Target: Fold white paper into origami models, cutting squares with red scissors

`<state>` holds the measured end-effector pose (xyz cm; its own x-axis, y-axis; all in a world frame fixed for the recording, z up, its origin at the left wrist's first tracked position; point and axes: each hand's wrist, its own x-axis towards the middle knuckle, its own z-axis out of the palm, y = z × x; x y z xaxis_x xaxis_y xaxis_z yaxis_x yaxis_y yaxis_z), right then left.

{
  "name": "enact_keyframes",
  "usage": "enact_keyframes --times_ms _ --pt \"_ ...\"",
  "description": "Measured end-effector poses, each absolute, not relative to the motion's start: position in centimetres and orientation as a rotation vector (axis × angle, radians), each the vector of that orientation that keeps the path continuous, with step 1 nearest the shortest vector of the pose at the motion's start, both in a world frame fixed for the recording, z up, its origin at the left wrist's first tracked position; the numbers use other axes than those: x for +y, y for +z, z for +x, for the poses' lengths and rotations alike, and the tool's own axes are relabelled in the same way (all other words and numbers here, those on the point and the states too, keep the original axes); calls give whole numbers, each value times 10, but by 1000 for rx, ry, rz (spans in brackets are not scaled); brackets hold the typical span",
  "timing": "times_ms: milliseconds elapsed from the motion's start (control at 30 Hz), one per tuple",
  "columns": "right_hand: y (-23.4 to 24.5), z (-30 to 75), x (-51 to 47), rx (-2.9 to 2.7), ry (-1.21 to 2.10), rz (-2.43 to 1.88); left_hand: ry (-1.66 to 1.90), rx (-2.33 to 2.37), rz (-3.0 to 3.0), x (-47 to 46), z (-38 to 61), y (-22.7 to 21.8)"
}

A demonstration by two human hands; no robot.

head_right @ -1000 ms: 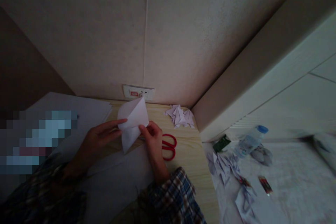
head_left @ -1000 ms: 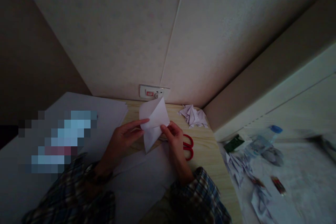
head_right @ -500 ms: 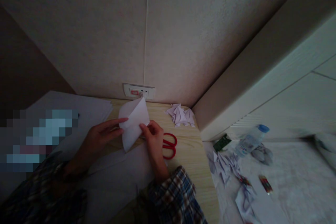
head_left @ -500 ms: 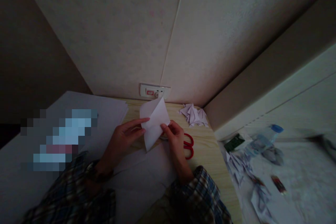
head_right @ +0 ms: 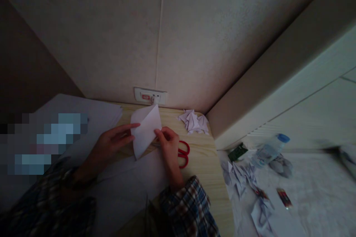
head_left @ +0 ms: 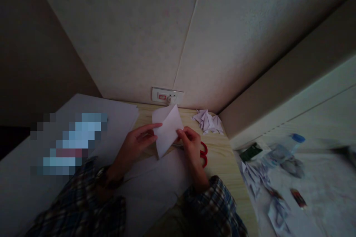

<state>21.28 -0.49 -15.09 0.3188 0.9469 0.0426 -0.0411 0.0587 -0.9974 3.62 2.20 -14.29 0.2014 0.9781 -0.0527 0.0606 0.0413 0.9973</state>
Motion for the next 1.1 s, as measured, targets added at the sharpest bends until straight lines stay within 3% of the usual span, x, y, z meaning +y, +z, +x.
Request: enact_keyframes --times_ms 1100 --pt "-152 214 -10 -1078 987 -1248 1050 1102 1253 21 34 -143"
